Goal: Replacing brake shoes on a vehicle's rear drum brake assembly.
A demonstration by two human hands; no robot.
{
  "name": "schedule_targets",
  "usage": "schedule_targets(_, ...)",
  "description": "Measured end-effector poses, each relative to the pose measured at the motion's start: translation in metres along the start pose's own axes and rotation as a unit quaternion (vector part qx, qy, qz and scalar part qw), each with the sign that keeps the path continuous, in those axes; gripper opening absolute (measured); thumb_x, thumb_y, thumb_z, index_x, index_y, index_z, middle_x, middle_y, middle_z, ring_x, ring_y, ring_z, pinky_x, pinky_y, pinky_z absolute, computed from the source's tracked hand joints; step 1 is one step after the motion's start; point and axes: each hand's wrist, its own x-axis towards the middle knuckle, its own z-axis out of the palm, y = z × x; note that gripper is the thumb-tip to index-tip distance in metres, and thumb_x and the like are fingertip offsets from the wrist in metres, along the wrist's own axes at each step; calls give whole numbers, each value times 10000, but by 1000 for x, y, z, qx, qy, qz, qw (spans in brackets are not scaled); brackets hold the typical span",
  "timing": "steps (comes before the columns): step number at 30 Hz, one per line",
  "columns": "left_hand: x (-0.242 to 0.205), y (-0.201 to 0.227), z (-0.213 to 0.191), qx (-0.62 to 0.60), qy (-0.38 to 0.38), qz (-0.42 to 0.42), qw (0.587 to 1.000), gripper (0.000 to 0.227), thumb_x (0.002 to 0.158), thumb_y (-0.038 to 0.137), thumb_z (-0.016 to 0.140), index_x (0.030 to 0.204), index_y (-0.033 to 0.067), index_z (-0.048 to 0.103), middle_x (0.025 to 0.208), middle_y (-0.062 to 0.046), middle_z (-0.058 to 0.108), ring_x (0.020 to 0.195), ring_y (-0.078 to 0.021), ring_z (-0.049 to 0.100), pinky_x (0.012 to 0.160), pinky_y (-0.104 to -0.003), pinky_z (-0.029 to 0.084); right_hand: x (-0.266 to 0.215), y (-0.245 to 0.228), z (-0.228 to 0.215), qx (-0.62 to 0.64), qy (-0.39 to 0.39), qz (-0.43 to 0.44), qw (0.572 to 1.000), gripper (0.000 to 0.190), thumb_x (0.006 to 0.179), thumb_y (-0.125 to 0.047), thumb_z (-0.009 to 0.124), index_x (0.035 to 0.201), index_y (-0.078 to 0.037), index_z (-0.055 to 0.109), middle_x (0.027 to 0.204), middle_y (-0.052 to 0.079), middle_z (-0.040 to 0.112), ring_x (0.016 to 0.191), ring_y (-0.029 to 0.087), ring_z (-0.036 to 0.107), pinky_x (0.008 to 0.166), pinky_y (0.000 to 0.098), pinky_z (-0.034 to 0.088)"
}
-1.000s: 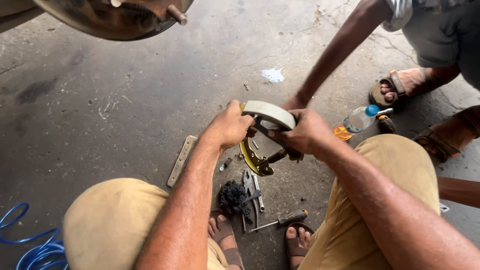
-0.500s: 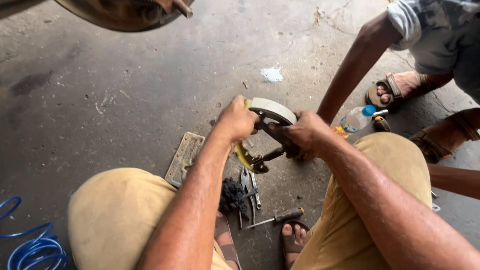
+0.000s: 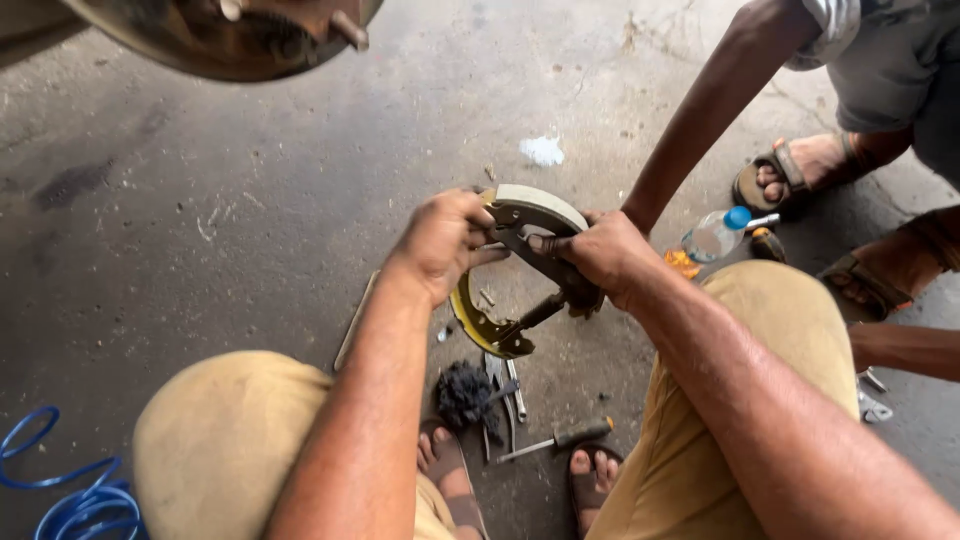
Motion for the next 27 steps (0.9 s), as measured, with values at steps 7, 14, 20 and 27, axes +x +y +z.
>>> schedule_targets(7,-65,68,11,287,422,244,825,243,905,189,625,1098,41,628,999,-93,710,926,-242,712,839,-385,554,-6,-44,-24,50,12,10,999,485,849,-275,810,1180,41,648,759,192,706,463,273,633,405,420,552)
schedule_targets(14,-82,128,-25,548,455,506,486,286,883,-25,676,1160,26,627,1116,-171,690,1080,-321,653,956,-450,521,-14,-105,-26,-19,29,-66,997,542,822,-301,836,1284,-68,676,700,138,702,446,207,615,379,343,526)
schedule_targets(20,-54,110,-54,635,385,526,414,289,986,98,740,1255,55,646,1217,-106,690,1191,-255,641,1099,-441,513,-33,-132,-22,63,36,-33,997,594,878,-258,773,1409,-107,553,732,184,701,423,210,534,349,362,426)
schedule_targets(27,-48,105,-50,579,432,454,521,371,930,239,781,1243,64,683,1223,-149,614,1136,-331,609,966,-486,508,-5,-124,-11,80,25,-61,995,507,865,-204,770,1335,-54,653,808,126,720,503,140,525,391,302,391)
